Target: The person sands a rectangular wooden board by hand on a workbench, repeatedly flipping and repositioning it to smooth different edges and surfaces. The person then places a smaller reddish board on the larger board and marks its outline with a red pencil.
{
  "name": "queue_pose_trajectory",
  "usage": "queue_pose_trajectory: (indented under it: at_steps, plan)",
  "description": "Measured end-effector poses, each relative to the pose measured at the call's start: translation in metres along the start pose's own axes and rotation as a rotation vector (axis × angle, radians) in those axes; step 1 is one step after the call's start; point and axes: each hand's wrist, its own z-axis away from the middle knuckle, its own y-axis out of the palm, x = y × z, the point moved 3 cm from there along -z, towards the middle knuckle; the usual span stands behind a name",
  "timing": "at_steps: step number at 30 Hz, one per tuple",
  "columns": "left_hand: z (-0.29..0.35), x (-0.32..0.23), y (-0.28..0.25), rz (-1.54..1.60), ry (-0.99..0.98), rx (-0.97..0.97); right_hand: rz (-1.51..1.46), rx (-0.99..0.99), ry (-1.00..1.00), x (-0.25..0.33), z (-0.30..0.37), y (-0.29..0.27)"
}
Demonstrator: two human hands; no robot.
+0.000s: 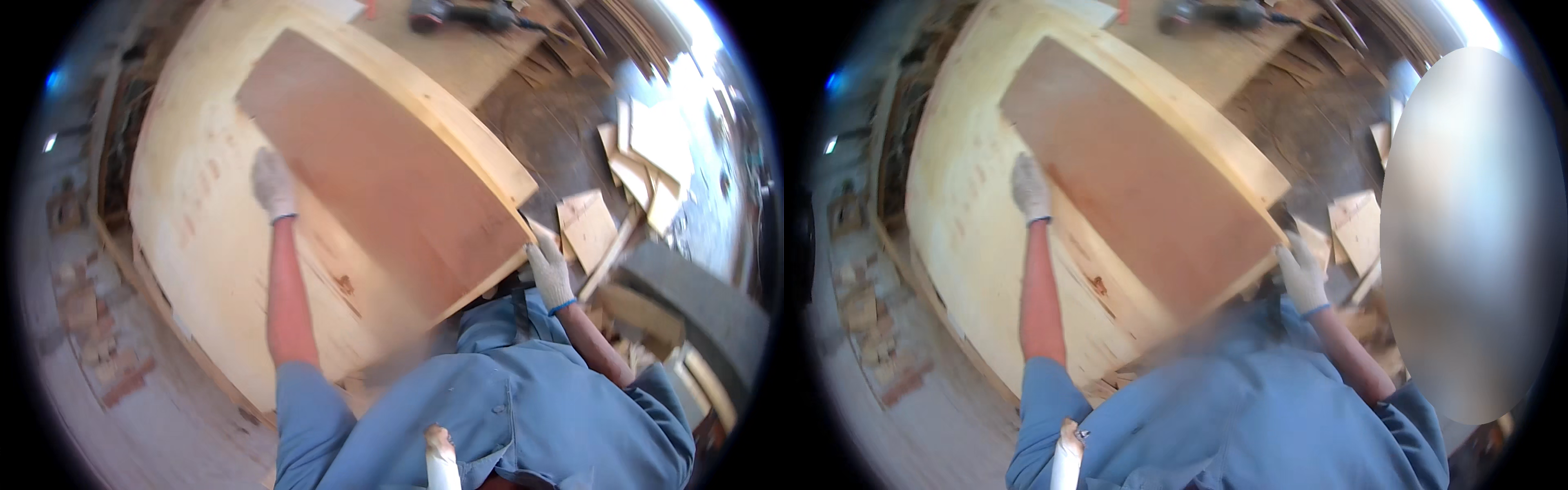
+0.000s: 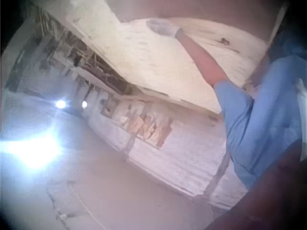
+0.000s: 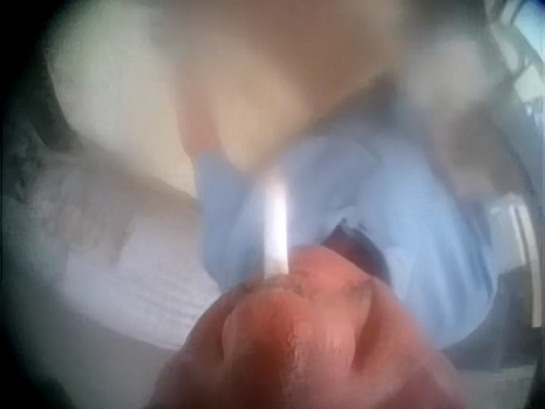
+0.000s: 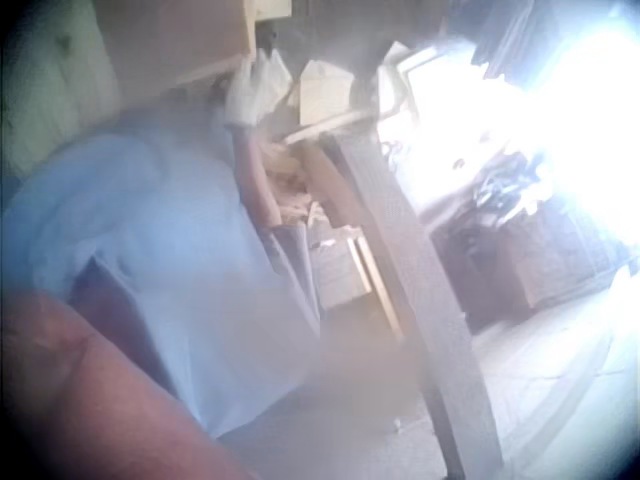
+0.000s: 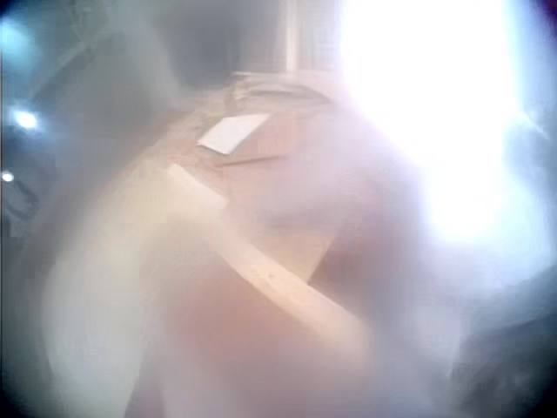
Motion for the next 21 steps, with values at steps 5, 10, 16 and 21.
queue_pose_trajectory:
  at_steps: [5, 10, 16, 21]
  plan:
    - [-0.113, 0.09, 0.06, -0.206, 0.286, -0.017, -0.376, -0.29, 0.273, -0.007, 0.024, 0.021]
    - [-0.23, 0.147, 0.071, -0.069, 0.269, 0.097, -0.302, -0.199, 0.258, -0.024, 0.044, 0.043]
    - [-0.266, 0.095, 0.072, -0.028, 0.152, 0.191, 0.036, -0.28, 0.038, -0.016, 0.047, 0.057]
    - [-0.298, 0.115, 0.08, -0.188, 0.26, 0.128, 0.1, -0.263, 0.012, 0.0, 0.046, 0.053]
